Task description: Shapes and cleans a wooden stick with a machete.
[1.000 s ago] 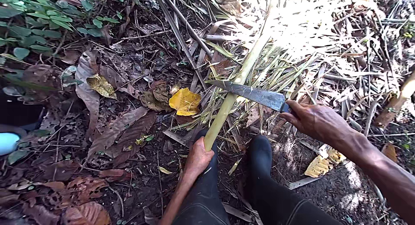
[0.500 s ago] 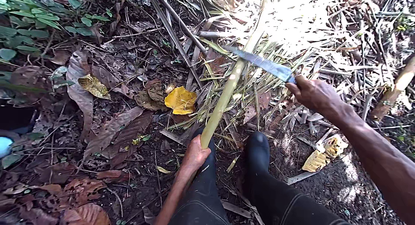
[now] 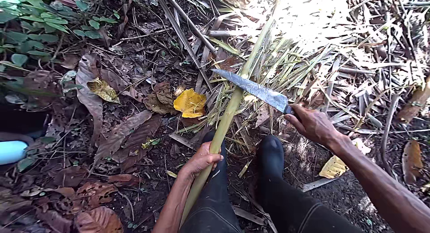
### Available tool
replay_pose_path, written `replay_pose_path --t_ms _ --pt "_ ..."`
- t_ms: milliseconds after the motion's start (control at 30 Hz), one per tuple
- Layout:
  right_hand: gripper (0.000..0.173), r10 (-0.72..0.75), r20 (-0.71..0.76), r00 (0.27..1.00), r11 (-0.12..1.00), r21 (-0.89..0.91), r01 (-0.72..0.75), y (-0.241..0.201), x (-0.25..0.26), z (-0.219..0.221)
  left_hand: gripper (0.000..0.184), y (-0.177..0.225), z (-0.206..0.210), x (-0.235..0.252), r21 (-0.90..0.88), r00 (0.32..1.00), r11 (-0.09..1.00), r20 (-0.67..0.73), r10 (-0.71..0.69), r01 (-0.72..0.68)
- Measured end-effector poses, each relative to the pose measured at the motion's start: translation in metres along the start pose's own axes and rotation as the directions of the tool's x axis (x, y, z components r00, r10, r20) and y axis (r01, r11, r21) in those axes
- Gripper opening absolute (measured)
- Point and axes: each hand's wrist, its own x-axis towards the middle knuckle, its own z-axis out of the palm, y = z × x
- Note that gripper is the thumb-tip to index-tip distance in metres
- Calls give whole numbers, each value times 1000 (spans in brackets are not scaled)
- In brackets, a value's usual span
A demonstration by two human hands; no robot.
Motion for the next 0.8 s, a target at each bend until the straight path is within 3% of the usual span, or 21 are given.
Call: replay_pose_path --t_ms 200,400,533,700,800 --pt "67 -163 160 974 981 -77 177 -45 -27 35 19 -1 0 3 1 1000 1000 -17 -12 12" --pt "70 -101 108 989 981 -155 118 -53 -34 31 18 -2 1 3 -1 999 1000 -30 12 -12" --pt "70 -183 88 979 961 -193 197 -57 -43 39 19 -2 1 4 -2 1000 1000 -20 7 -7" --pt "62 -29 31 999 997 -75 31 -34 -24 29 19 -3 0 4 -5 1000 1000 -18 14 -14" --pt "64 -48 72 996 996 -75 54 -38 -23 22 19 -3 0 4 -4 1000 1000 -20 12 -12"
